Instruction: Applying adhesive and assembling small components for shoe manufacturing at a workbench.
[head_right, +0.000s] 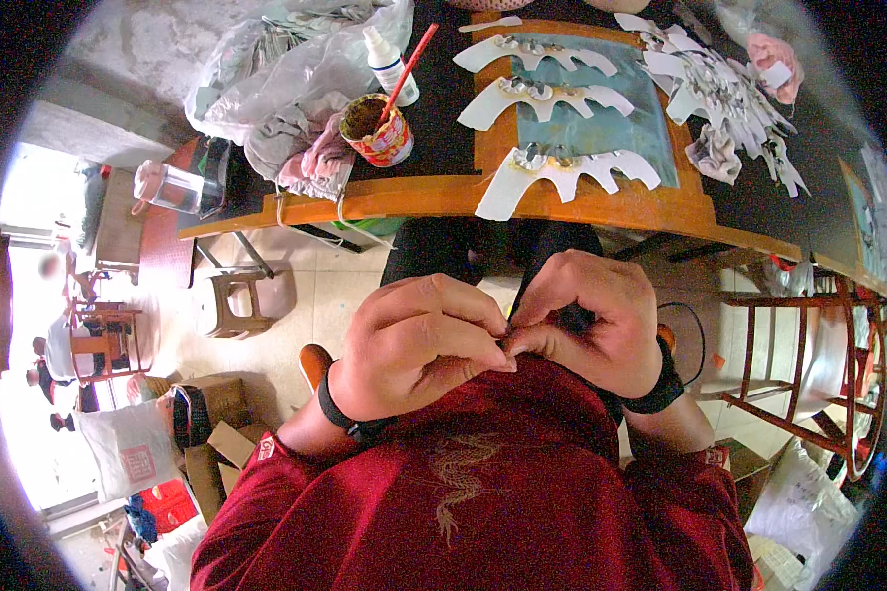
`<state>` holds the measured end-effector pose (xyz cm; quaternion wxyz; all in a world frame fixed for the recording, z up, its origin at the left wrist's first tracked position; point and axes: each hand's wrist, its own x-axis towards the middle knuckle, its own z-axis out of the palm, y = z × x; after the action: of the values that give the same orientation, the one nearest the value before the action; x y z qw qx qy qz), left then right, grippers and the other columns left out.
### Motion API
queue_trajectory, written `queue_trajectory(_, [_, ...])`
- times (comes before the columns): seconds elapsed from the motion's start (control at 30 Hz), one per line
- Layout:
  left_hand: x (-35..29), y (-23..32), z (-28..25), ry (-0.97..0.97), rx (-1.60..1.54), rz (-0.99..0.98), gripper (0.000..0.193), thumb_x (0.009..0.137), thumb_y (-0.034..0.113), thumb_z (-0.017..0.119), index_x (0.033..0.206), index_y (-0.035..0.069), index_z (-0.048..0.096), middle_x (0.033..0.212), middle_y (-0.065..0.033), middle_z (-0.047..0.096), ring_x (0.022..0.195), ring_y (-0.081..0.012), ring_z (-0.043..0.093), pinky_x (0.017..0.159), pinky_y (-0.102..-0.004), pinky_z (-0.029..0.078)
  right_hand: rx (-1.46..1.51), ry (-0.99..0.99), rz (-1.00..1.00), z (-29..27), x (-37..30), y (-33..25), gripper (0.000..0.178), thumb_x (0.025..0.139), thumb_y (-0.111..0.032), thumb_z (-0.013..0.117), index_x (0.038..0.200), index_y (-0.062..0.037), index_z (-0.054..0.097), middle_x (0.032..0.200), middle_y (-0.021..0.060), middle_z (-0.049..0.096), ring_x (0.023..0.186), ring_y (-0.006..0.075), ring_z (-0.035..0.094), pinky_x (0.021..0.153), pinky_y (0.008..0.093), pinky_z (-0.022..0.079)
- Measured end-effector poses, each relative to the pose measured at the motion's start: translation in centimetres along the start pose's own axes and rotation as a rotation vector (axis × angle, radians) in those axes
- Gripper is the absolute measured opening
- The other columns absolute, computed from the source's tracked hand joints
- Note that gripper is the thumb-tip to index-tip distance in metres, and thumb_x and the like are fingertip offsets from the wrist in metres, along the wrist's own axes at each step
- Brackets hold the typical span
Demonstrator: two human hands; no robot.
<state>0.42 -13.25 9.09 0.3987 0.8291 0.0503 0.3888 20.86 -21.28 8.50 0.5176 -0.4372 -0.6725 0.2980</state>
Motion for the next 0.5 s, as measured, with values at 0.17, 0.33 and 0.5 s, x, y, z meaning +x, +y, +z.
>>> queue_trajectory(0.17, [0.06, 0.35, -0.04, -0.028, -0.039, -0.056, 0.021, 0.075, 0.006, 0.081, 0.090, 0.010, 0.067, 0.094, -0.0067, 0.067, 0.084, -0.0242, 0.067, 0.071, -0.0345, 0.055, 0.026, -0.004, 0.019, 0.08, -0.10, 0.03, 0.023, 0.073, -0.014, 0.086, 0.079, -0.0079, 0.065, 0.076, 0.0050, 0.068, 0.070, 0.0199, 0.068, 0.062, 0.0293, 0.051])
queue_trajectory(0.33, [0.10, 0.50, -0.03, -0.039, -0.064, -0.088, 0.022, 0.076, 0.005, 0.081, 0.091, 0.010, 0.065, 0.092, -0.0062, 0.066, 0.086, -0.0249, 0.066, 0.072, -0.0344, 0.054, 0.063, -0.020, 0.042, 0.07, -0.10, 0.10, 0.023, 0.073, -0.014, 0.086, 0.079, -0.0075, 0.065, 0.076, 0.0057, 0.068, 0.070, 0.0200, 0.067, 0.062, 0.0293, 0.050])
queue_trajectory(0.5, [0.08, 0.59, -0.28, -0.116, -0.108, -0.152, 0.022, 0.077, 0.005, 0.080, 0.089, 0.007, 0.062, 0.089, -0.0073, 0.063, 0.083, -0.0264, 0.065, 0.072, -0.0360, 0.052, 0.065, -0.093, 0.084, -0.13, -0.08, 0.09, 0.023, 0.074, -0.016, 0.086, 0.079, -0.0069, 0.065, 0.076, 0.0055, 0.068, 0.070, 0.0197, 0.067, 0.063, 0.0290, 0.050])
